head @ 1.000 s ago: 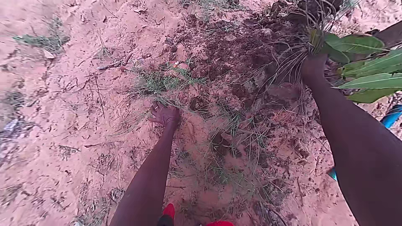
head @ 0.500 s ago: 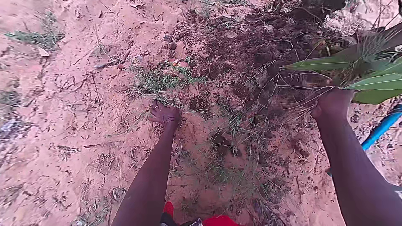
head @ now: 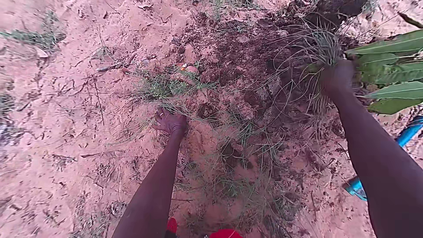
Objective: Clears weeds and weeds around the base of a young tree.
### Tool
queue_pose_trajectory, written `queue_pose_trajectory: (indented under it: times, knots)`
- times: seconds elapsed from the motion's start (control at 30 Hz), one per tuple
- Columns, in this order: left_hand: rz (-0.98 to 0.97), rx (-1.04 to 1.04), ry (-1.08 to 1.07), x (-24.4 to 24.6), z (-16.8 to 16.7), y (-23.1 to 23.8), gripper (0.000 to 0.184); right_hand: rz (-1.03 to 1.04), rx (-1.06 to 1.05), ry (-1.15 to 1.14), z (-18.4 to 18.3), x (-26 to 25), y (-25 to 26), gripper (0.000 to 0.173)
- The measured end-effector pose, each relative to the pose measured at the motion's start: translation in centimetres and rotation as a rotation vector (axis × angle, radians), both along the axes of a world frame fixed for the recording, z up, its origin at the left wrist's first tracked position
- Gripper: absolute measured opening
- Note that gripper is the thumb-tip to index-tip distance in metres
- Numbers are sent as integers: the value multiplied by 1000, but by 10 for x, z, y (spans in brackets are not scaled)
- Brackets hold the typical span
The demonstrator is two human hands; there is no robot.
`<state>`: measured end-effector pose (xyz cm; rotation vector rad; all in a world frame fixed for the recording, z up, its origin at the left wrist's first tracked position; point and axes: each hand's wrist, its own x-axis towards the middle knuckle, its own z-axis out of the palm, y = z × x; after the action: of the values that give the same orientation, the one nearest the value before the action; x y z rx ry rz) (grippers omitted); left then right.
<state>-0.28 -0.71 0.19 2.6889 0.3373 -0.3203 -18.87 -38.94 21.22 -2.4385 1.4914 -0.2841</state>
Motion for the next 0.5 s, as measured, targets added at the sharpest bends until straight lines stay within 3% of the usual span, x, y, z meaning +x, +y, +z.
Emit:
queue_pose_trajectory:
  times: [0.2,0.37,0.5]
  knots:
    - [3,-8,-3,-2,6,0,70,37,8,167,-44,78,-77,48]
    - [9,-4,-12,-1,6,1,71,-9,9,-48,-51,78,-78,42]
    - [9,-16,-12,0,4,1,72,-123,64,-146,-48,64,-82,50]
